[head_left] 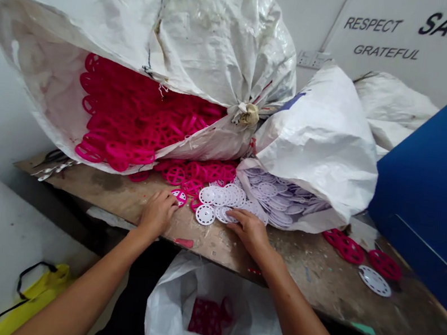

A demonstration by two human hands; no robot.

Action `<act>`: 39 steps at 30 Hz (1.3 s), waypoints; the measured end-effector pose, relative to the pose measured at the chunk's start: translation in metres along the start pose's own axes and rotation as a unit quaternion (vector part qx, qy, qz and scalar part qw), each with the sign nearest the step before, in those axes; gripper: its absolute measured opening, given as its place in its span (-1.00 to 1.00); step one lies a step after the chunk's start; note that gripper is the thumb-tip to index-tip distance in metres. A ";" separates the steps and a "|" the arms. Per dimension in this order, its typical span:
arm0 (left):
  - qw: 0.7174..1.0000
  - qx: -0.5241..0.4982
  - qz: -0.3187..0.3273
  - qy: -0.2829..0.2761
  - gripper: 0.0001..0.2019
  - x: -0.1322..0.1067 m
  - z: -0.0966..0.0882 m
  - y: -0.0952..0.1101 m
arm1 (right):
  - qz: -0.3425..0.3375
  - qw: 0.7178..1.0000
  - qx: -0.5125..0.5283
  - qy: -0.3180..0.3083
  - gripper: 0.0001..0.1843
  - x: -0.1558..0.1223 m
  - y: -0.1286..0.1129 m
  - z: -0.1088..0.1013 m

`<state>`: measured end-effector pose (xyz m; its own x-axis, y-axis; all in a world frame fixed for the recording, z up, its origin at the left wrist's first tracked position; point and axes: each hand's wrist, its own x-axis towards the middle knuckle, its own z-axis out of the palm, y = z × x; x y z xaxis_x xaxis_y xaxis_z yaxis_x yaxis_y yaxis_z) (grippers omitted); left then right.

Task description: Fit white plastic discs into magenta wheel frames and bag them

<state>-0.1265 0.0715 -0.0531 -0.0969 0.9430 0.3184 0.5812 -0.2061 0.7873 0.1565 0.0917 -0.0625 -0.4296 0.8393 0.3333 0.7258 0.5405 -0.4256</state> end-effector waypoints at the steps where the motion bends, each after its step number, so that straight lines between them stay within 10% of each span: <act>1: 1.000 -0.018 -0.009 0.005 -0.97 -0.002 0.002 0.001 | 0.000 1.000 0.008 0.011 -0.76 -0.002 0.000 -0.002; 7: 0.960 -0.245 -0.130 -0.019 -0.82 -0.037 0.016 0.031 | 0.066 0.982 0.053 0.170 -0.74 -0.009 -0.007 -0.010; 11: 0.754 -0.574 -0.309 -0.083 -0.81 -0.056 0.024 0.057 | 0.133 0.949 0.159 0.238 -0.63 -0.011 -0.024 -0.013; 14: 0.705 -0.620 -0.332 -0.093 -0.80 -0.064 0.030 0.071 | 0.147 0.943 0.229 0.194 -0.54 -0.015 -0.045 -0.017; 18: 0.781 -0.539 -0.295 -0.107 -0.73 -0.071 0.041 0.079 | 0.134 0.928 0.343 0.052 -0.71 -0.024 -0.071 -0.018; 23: 0.889 -0.394 -0.213 -0.098 -0.65 -0.077 0.047 0.081 | 0.167 0.907 0.384 0.041 -0.76 -0.034 -0.081 -0.012; 30: 0.903 -0.358 -0.175 -0.160 -0.58 -0.089 0.042 0.084 | 0.189 0.831 0.522 -0.007 -0.69 -0.050 -0.078 -0.010; 39: 0.888 -0.244 -0.182 -0.344 -0.56 -0.120 0.030 0.071 | 0.094 0.937 0.313 -0.125 -0.73 -0.070 -0.071 -0.032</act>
<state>-0.0494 -0.0484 -0.0512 0.4083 0.8718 -0.2707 0.1774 0.2151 0.9603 0.1525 -0.0075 -0.0291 -0.4945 0.8687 0.0287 0.3782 0.2448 -0.8928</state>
